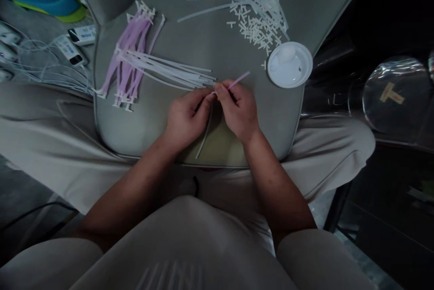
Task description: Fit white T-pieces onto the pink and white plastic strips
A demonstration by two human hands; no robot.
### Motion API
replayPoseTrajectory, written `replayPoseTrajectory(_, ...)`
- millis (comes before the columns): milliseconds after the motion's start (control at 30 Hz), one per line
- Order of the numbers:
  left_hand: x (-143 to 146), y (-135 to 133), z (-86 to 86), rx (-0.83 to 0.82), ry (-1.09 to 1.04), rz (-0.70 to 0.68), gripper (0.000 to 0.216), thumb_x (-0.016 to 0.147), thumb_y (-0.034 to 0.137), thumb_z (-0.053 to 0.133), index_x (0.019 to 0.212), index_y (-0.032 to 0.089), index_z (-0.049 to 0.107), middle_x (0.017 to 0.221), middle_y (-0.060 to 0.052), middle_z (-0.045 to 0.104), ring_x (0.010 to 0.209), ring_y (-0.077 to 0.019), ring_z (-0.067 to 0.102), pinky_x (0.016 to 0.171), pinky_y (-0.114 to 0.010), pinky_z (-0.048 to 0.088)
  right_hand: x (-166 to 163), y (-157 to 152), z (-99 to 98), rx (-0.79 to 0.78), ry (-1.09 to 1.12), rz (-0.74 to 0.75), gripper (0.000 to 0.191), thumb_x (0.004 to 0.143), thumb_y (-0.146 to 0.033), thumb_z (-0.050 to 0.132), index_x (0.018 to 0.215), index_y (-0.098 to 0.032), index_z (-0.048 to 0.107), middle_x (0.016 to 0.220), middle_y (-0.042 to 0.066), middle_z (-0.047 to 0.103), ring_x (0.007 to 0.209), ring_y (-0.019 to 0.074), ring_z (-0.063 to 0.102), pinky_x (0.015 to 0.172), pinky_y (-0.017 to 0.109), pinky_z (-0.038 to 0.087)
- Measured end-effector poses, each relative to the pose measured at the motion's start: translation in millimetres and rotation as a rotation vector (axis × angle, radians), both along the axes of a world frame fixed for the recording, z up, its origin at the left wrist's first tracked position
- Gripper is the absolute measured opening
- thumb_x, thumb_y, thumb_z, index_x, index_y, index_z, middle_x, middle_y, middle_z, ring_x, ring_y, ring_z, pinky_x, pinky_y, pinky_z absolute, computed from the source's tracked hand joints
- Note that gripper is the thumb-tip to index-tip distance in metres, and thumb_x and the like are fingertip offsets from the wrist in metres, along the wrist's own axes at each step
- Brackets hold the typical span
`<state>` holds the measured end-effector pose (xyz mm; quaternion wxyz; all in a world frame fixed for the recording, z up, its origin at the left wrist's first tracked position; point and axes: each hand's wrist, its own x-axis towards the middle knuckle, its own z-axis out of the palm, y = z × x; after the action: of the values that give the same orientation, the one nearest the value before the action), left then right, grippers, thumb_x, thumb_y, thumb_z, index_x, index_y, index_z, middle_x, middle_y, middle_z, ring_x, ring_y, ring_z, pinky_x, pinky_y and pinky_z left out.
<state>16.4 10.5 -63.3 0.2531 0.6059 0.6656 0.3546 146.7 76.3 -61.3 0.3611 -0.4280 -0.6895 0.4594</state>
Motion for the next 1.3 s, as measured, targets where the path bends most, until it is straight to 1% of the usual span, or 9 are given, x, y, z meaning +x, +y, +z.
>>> replayPoseTrajectory(167,-1.2,-0.2,0.0,-0.022,-0.03,-0.018,0.068,0.101,0.067,0.018,0.113,0.024,0.07,0.107,-0.008,0.078,0.099,-0.0246,0.074,0.084,-0.041,0.058,-0.2,-0.5,-0.3,0.012,-0.01,-0.01,0.049,0.094,-0.064,0.051,0.068,-0.023,0.056,0.056,-0.006,0.042,0.052,0.0101,0.037,0.056,0.029,0.035)
replayPoseTrajectory(267,-1.6,-0.5,-1.0,0.005,-0.081,-0.022,0.061,0.102,0.064,0.024,0.112,0.026,0.07,0.107,-0.008,0.078,0.098,-0.0237,0.074,0.085,-0.04,0.058,-1.0,-0.7,2.2,0.023,-0.021,-0.027,0.05,0.093,-0.065,0.051,0.066,-0.023,0.056,0.055,-0.005,0.043,0.053,0.0112,0.039,0.058,0.03,0.038)
replayPoseTrajectory(367,-1.2,-0.4,-0.4,-0.009,-0.047,-0.022,0.064,0.102,0.065,0.021,0.112,0.026,0.07,0.106,-0.007,0.078,0.099,-0.0233,0.074,0.085,-0.04,0.058,-1.6,-0.6,3.7,0.014,-0.046,-0.023,0.052,0.093,-0.067,0.05,0.065,-0.024,0.055,0.056,-0.004,0.045,0.054,0.0126,0.042,0.059,0.031,0.04)
replayPoseTrajectory(433,-1.1,-0.2,0.0,-0.022,-0.022,-0.023,0.066,0.102,0.065,0.019,0.113,0.025,0.07,0.108,-0.007,0.078,0.101,-0.0237,0.074,0.086,-0.04,0.058,-1.8,-0.5,3.8,0.013,-0.051,-0.021,0.051,0.093,-0.068,0.049,0.066,-0.025,0.055,0.057,-0.004,0.045,0.055,0.013,0.042,0.059,0.032,0.04)
replayPoseTrajectory(567,-1.5,0.1,-2.1,-0.008,-0.068,-0.032,0.059,0.103,0.062,0.025,0.113,0.026,0.07,0.11,-0.008,0.077,0.102,-0.0235,0.073,0.088,-0.039,0.056,-1.8,-0.3,3.3,0.005,-0.057,-0.009,0.052,0.093,-0.069,0.049,0.065,-0.024,0.052,0.056,-0.004,0.043,0.055,0.0125,0.04,0.058,0.031,0.038)
replayPoseTrajectory(733,-1.6,-0.4,-5.8,0.05,-0.07,-0.022,0.06,0.103,0.062,0.026,0.113,0.022,0.07,0.105,-0.007,0.078,0.095,-0.0205,0.073,0.083,-0.035,0.055,-1.4,0.1,3.6,0.02,-0.076,0.007,0.052,0.095,-0.065,0.047,0.067,-0.023,0.053,0.057,-0.005,0.043,0.056,0.011,0.041,0.059,0.029,0.038)
replayPoseTrajectory(833,-1.6,-0.2,-6.6,0.053,-0.053,-0.021,0.061,0.104,0.061,0.025,0.113,0.021,0.07,0.107,-0.008,0.078,0.096,-0.0216,0.073,0.081,-0.036,0.054,-1.3,0.5,3.5,0.021,-0.073,0.026,0.051,0.096,-0.064,0.047,0.066,-0.022,0.051,0.058,-0.005,0.043,0.057,0.0107,0.041,0.059,0.029,0.038)
replayPoseTrajectory(1033,-1.7,0.7,-8.1,0.023,-0.074,-0.014,0.055,0.103,0.061,0.029,0.113,0.026,0.07,0.108,-0.007,0.077,0.098,-0.0237,0.072,0.082,-0.039,0.054,-1.5,0.7,3.5,0.011,-0.057,0.024,0.052,0.095,-0.064,0.048,0.065,-0.022,0.049,0.056,-0.007,0.039,0.052,0.0096,0.034,0.056,0.028,0.032)
replayPoseTrajectory(1300,-1.5,-0.7,-6.5,0.067,-0.03,-0.016,0.059,0.104,0.059,0.026,0.112,0.021,0.07,0.105,-0.007,0.078,0.094,-0.0222,0.074,0.077,-0.037,0.054,-1.0,1.3,3.8,0.013,-0.063,0.031,0.051,0.096,-0.063,0.048,0.065,-0.022,0.049,0.056,-0.006,0.04,0.053,0.0096,0.034,0.056,0.028,0.033)
